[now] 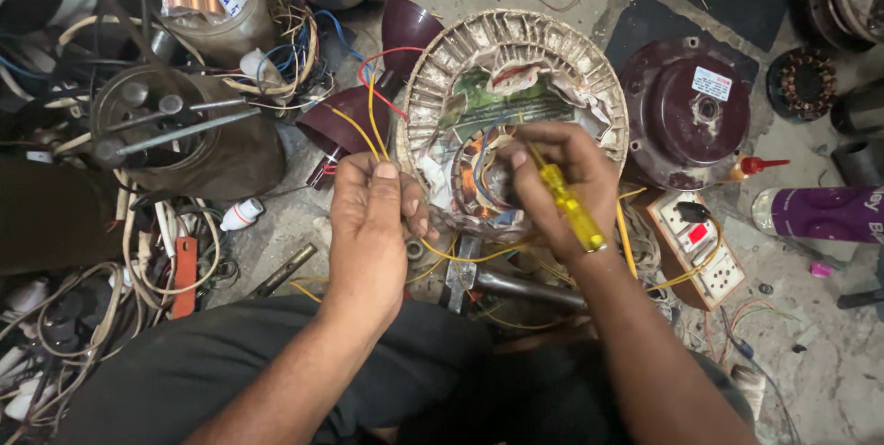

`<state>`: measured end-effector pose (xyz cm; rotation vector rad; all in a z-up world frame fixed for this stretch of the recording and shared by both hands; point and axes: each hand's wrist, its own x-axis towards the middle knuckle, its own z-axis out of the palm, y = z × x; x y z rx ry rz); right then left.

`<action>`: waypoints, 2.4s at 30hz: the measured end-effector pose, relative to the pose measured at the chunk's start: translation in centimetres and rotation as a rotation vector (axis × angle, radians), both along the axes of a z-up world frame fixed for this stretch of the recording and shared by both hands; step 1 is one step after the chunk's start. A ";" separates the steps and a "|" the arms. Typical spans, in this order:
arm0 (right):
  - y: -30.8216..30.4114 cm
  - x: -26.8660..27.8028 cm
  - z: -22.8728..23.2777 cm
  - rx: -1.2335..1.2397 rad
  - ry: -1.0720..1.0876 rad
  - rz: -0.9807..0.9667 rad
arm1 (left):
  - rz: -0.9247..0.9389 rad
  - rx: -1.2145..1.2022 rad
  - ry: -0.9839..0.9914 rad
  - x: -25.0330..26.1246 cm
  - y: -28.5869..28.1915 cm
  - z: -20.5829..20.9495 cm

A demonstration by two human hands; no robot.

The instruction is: The person sits on the floor and uses a yellow screwdriver to manipulate wires on a motor stator. They repeatedly probe and adjust the copper windings and yellow wires within the stator slots.

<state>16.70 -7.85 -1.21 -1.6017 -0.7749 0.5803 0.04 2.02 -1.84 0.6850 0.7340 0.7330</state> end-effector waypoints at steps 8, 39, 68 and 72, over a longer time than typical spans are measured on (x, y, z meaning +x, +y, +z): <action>-0.7 0.2 0.5 0.011 -0.389 -0.039 | 0.003 0.029 0.004 0.4 0.2 -1.1; 0.6 0.4 -1.3 -0.076 -0.271 -0.086 | 0.027 0.068 0.030 0.7 0.5 -1.2; 1.1 0.2 -1.0 -0.102 -0.359 -0.044 | -0.016 0.066 0.066 0.8 0.4 -0.6; 0.9 0.2 -0.7 -0.162 -0.419 -0.043 | -0.014 0.055 0.072 0.8 0.4 -0.5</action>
